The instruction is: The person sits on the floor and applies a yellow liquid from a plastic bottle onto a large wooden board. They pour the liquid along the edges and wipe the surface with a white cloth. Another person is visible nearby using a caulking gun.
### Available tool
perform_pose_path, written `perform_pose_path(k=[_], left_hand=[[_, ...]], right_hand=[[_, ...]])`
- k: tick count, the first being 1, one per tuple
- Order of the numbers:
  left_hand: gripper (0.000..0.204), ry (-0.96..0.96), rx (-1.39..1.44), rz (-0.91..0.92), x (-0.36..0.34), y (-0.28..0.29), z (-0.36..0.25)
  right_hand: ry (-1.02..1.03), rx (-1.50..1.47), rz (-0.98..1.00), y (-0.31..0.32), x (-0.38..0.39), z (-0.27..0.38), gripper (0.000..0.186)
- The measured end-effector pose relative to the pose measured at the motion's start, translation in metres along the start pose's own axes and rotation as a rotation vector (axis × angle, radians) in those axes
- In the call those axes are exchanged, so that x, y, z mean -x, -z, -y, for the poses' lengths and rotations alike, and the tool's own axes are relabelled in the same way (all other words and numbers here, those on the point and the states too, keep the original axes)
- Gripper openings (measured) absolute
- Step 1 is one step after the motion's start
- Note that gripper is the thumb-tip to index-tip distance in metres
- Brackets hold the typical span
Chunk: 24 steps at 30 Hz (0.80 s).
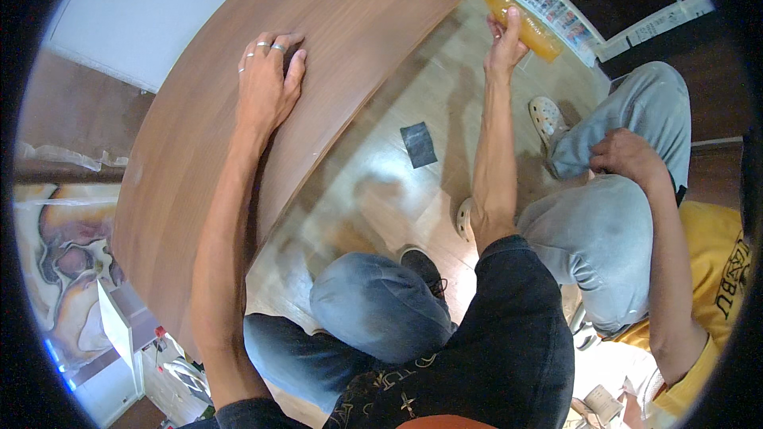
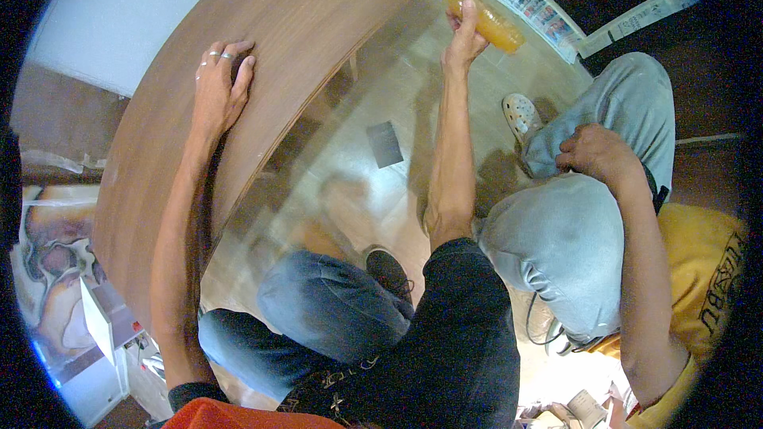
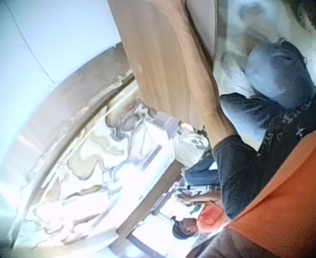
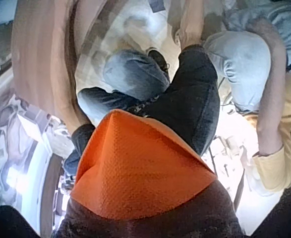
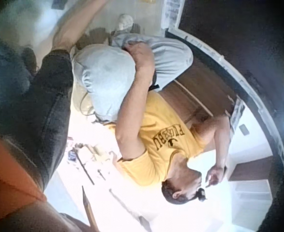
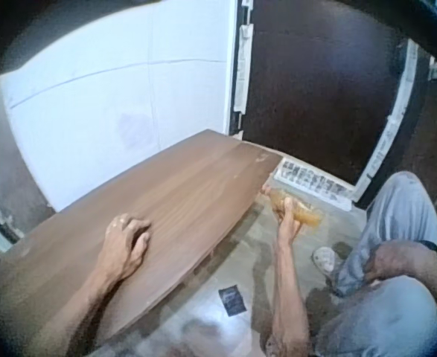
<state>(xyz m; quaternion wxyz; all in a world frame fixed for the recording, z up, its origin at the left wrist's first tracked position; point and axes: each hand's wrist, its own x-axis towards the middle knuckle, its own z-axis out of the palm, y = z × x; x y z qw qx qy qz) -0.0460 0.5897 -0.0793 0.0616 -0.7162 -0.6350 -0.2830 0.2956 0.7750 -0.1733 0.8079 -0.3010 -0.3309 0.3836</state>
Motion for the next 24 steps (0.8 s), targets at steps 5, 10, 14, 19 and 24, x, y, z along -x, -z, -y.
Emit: perform_pose_path(k=[5, 10, 14, 19, 24], left_hand=[[0.029, -0.005, -0.036, 0.001, 0.005, 0.002, 0.003], [0.028, -0.013, -0.055, 0.004, 0.003, 0.002, 0.003], [0.027, -0.013, -0.037, 0.008, 0.003, 0.001, 0.001], [0.027, -0.001, -0.057, 0.008, 0.003, 0.002, 0.002], [0.027, -0.004, -0.038, 0.035, -0.002, 0.002, 0.000]], right_hand=[[0.002, 0.011, 0.014, -0.004, 0.033, 0.001, 0.036], [0.010, 0.031, -0.021, 0.001, 0.018, -0.005, 0.037], [0.009, 0.053, -0.024, 0.005, 0.013, -0.003, 0.034], [-0.051, -0.051, -0.021, -0.001, -0.003, -0.007, 0.033], [0.012, -0.031, -0.013, -0.002, -0.025, -0.007, 0.035]])
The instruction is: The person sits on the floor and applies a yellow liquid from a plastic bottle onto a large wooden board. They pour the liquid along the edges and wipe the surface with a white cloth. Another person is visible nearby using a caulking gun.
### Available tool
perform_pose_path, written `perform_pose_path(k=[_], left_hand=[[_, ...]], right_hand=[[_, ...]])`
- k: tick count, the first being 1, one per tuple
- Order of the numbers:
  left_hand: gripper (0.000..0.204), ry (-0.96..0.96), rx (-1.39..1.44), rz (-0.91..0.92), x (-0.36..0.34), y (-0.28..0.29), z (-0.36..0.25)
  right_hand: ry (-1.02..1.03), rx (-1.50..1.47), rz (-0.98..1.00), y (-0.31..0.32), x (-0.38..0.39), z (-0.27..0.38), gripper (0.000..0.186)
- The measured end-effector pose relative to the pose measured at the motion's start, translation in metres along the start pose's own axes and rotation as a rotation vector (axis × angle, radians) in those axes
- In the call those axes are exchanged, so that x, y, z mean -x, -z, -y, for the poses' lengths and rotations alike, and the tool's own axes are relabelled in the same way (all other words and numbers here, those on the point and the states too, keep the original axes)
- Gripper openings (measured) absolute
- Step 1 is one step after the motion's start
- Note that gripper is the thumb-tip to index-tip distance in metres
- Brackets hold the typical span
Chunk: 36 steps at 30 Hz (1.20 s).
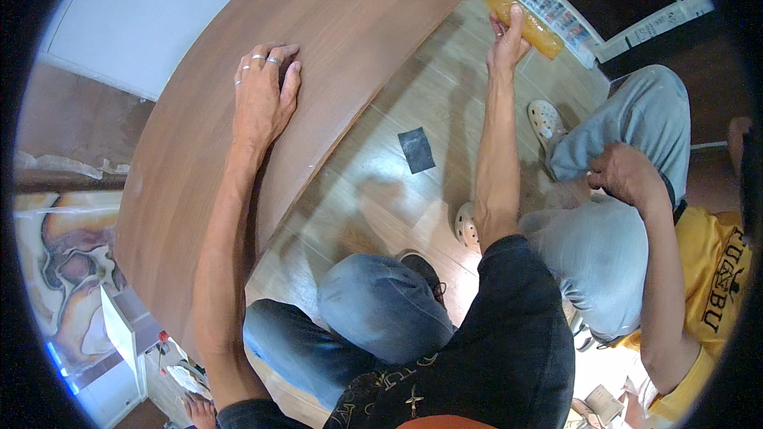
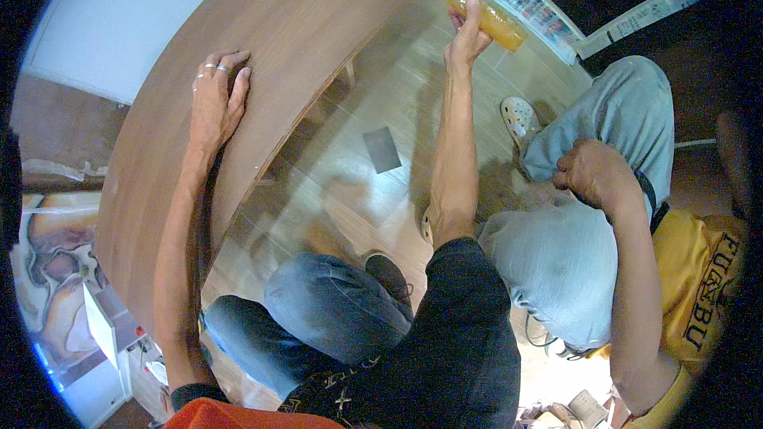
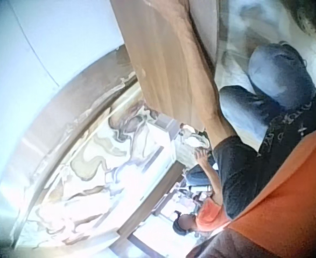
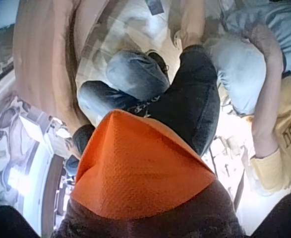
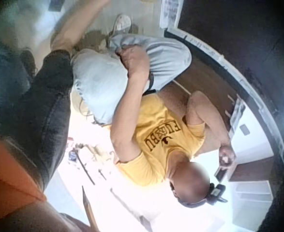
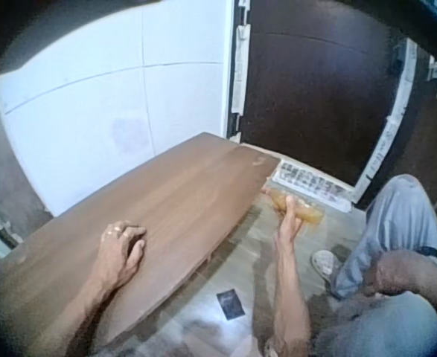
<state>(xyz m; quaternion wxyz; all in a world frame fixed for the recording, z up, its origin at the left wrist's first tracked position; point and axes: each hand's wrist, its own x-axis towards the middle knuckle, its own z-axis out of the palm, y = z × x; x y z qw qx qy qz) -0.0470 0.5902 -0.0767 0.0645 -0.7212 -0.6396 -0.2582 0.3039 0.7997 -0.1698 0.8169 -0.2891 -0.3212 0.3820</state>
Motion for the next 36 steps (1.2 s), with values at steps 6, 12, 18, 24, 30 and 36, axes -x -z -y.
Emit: perform_pose_path(k=[6, 12, 18, 24, 30, 36], left_hand=[[0.026, -0.003, -0.035, -0.030, 0.004, 0.000, 0.003], [0.026, -0.049, -0.007, -0.034, -0.002, 0.000, -0.004], [0.024, 0.041, -0.034, 0.061, -0.011, 0.004, 0.004], [0.030, -0.049, 0.022, 0.005, -0.070, -0.016, 0.029], [0.037, 0.002, -0.012, 0.017, -0.072, -0.041, 0.032], [0.036, -0.013, -0.052, 0.043, -0.074, -0.036, 0.028]], right_hand=[[0.059, 0.088, 0.036, -0.013, 0.024, 0.010, 0.035], [0.042, 0.032, 0.015, 0.002, -0.024, 0.000, 0.034], [0.034, 0.178, 0.071, 0.000, 0.012, 0.007, 0.028], [-0.098, -0.020, 0.034, 0.017, -0.018, 0.012, 0.034], [-0.225, -0.076, 0.057, 0.029, -0.046, -0.002, 0.041], [-0.229, -0.097, -0.014, 0.025, -0.049, -0.017, 0.042]])
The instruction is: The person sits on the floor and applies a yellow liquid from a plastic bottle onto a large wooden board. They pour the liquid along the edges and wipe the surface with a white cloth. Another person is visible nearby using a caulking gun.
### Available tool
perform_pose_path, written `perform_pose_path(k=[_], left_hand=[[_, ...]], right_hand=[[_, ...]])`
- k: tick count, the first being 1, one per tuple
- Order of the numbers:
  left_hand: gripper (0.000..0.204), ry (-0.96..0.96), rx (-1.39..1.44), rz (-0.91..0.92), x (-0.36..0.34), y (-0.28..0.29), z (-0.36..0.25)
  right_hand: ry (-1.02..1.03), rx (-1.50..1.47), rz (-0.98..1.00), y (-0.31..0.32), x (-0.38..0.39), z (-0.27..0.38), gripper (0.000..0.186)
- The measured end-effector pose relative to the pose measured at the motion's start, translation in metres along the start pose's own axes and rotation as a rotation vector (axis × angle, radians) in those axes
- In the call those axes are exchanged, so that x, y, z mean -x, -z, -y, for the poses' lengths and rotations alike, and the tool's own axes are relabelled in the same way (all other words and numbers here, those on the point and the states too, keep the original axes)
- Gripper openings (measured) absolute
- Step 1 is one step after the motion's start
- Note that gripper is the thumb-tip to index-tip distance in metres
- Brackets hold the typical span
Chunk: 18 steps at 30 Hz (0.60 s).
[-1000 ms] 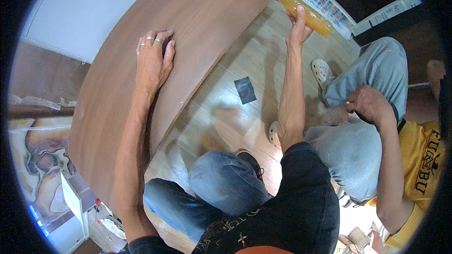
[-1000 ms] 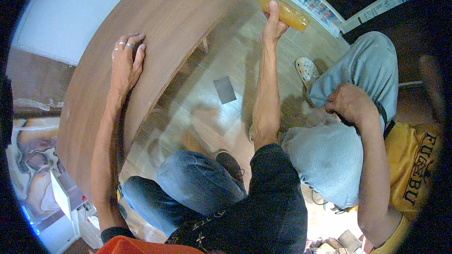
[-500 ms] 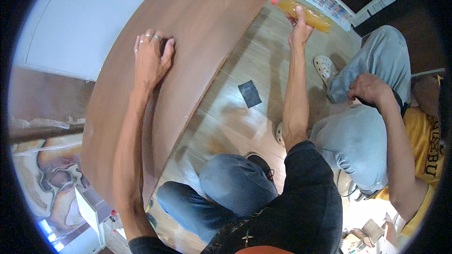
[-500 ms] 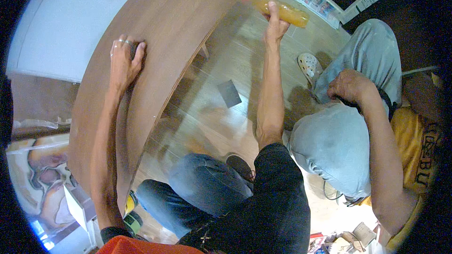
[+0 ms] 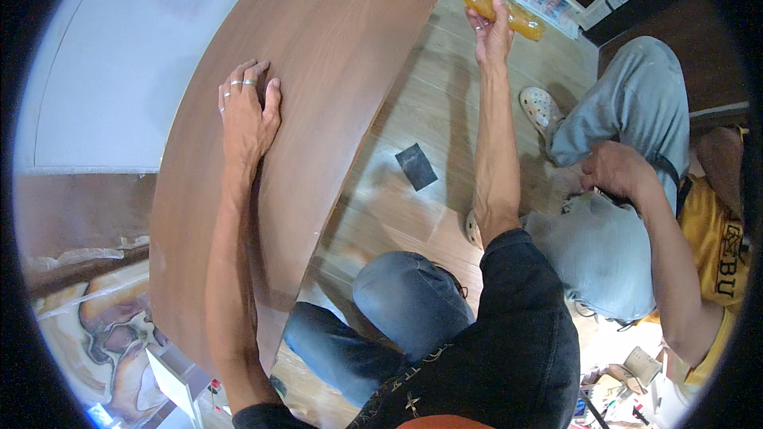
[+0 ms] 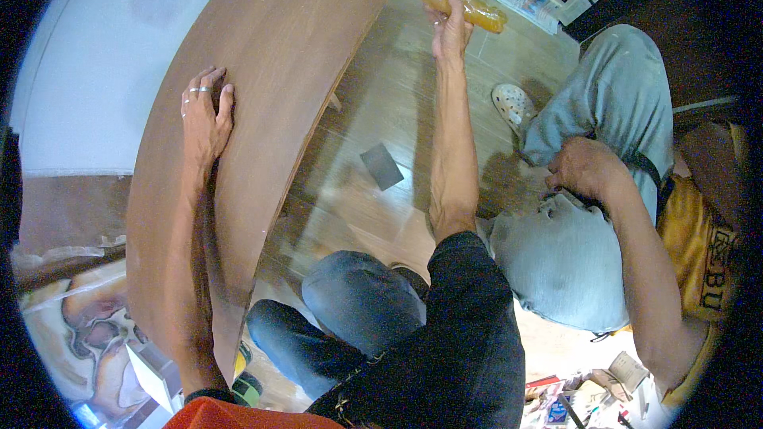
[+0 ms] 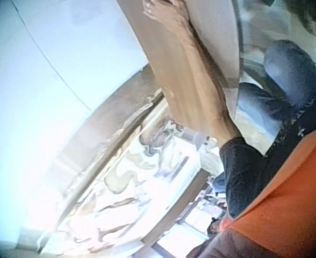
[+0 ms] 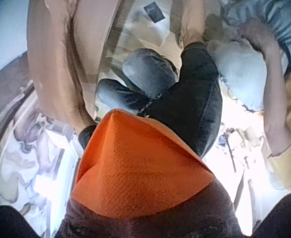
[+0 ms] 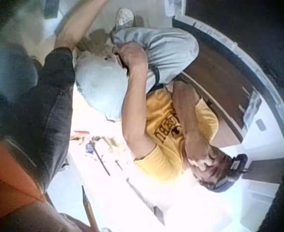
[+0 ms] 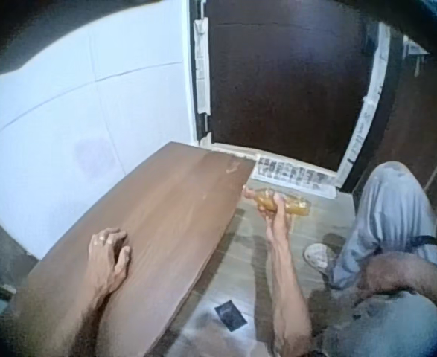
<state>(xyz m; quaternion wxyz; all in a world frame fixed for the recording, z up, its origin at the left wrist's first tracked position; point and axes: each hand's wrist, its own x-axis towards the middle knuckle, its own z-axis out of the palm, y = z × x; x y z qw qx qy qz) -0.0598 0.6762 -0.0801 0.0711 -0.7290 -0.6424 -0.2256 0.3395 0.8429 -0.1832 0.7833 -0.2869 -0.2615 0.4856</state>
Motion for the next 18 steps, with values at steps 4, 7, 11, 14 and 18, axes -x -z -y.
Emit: perform_pose_path(k=[4, 7, 11, 14, 18], left_hand=[[0.036, -0.003, -0.022, -0.004, 0.000, 0.005, -0.002], [0.037, 0.022, -0.024, 0.020, 0.002, 0.005, -0.004], [0.037, -0.004, -0.021, 0.033, -0.002, 0.004, -0.003], [0.037, 0.000, -0.032, 0.036, -0.004, 0.003, -0.008], [0.036, 0.032, -0.046, 0.060, 0.000, 0.008, -0.005]], right_hand=[[0.111, 0.010, -0.057, -0.016, 0.010, -0.007, 0.037], [0.176, 0.092, -0.072, -0.019, 0.028, -0.013, 0.036], [0.211, 0.099, -0.083, -0.017, 0.002, -0.008, 0.035], [0.234, 0.111, -0.081, -0.013, -0.008, -0.004, 0.034], [0.242, 0.257, -0.096, -0.019, 0.029, -0.007, 0.034]])
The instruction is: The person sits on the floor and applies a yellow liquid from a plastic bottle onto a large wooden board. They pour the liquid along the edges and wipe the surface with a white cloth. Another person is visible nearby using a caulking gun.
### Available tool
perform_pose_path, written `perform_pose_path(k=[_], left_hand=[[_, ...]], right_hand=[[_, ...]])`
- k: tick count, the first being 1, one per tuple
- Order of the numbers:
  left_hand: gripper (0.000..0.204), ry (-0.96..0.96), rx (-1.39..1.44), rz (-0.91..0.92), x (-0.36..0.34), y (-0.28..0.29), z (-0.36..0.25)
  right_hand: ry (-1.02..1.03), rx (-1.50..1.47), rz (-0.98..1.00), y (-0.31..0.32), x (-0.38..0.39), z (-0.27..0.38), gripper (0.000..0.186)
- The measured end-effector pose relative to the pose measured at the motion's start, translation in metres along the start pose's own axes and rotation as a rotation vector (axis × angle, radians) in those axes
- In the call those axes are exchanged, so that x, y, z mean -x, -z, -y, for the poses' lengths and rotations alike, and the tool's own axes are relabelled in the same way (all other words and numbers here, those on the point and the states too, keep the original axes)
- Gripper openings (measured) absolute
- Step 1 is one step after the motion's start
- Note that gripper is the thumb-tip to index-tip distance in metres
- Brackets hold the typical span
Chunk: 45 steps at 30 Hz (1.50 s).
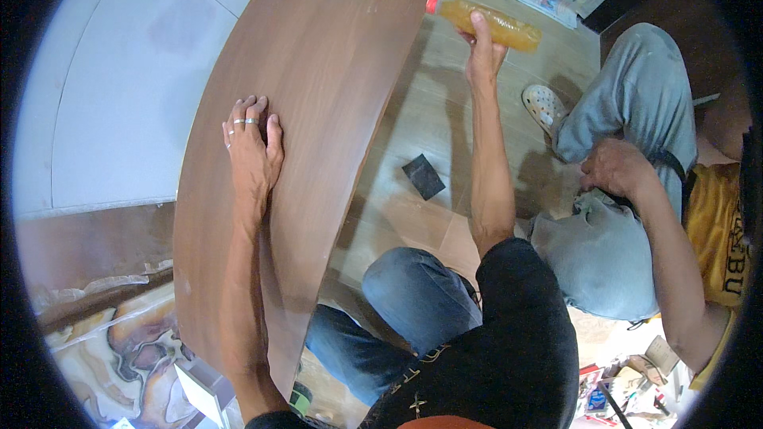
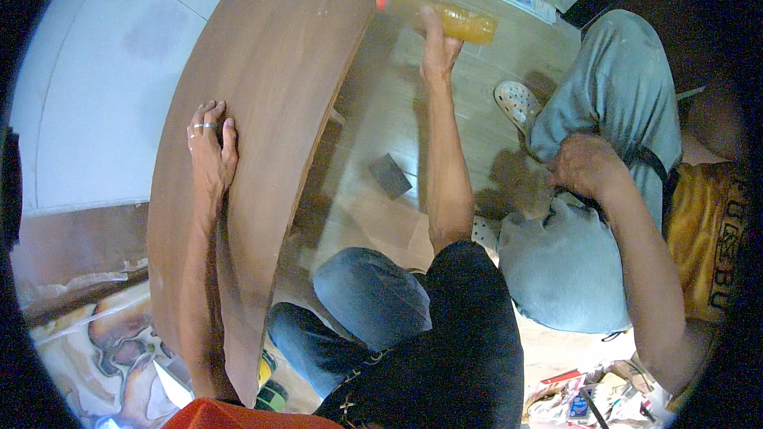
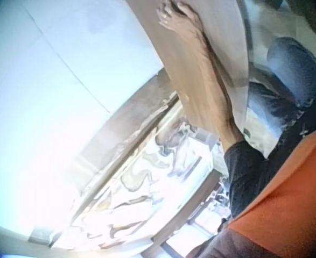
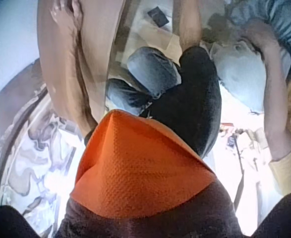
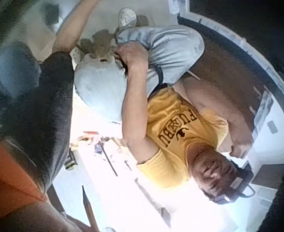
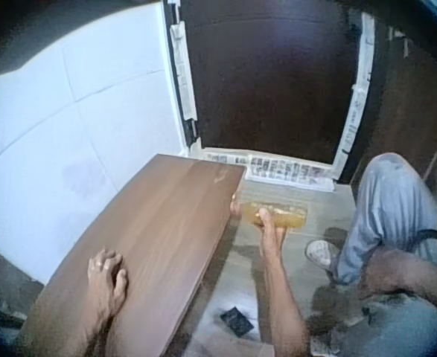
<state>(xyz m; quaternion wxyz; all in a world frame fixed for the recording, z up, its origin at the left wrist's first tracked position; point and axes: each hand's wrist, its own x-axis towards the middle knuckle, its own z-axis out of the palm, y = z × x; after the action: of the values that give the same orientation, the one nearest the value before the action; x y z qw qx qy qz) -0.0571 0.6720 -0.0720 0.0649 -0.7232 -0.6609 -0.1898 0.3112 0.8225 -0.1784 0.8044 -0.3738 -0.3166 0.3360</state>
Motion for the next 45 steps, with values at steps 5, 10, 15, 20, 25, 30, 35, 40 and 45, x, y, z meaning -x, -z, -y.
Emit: perform_pose_path(k=[5, 10, 15, 20, 25, 30, 35, 40, 45], left_hand=[[0.038, 0.002, 0.022, -0.010, 0.000, -0.003, 0.005], [0.038, 0.005, 0.041, -0.001, -0.004, -0.006, -0.002], [0.039, 0.030, 0.007, 0.016, 0.003, -0.002, 0.005], [0.039, 0.007, 0.023, 0.024, -0.003, -0.006, 0.002], [0.040, 0.003, -0.002, 0.045, -0.001, -0.006, 0.004], [0.041, 0.009, 0.012, 0.061, -0.004, -0.002, 0.003], [0.041, 0.026, 0.022, 0.058, -0.002, -0.001, 0.000], [0.041, 0.012, 0.031, 0.038, -0.003, -0.003, 0.000], [0.040, 0.000, 0.034, 0.034, -0.004, -0.006, 0.001]], right_hand=[[0.077, -0.042, 0.001, -0.009, -0.019, -0.002, 0.032], [0.024, -0.091, 0.064, 0.005, -0.072, -0.015, 0.031], [0.028, -0.107, -0.010, -0.007, -0.025, -0.019, 0.031], [0.004, -0.137, -0.016, 0.001, -0.043, -0.024, 0.032], [-0.031, -0.110, -0.027, 0.002, -0.038, -0.025, 0.031], [-0.117, -0.220, -0.062, 0.003, -0.050, -0.018, 0.030], [-0.213, -0.361, -0.001, 0.008, -0.068, -0.022, 0.028], [-0.214, -0.366, 0.045, 0.012, -0.082, -0.033, 0.034], [-0.151, -0.276, 0.004, 0.006, -0.080, -0.035, 0.032]])
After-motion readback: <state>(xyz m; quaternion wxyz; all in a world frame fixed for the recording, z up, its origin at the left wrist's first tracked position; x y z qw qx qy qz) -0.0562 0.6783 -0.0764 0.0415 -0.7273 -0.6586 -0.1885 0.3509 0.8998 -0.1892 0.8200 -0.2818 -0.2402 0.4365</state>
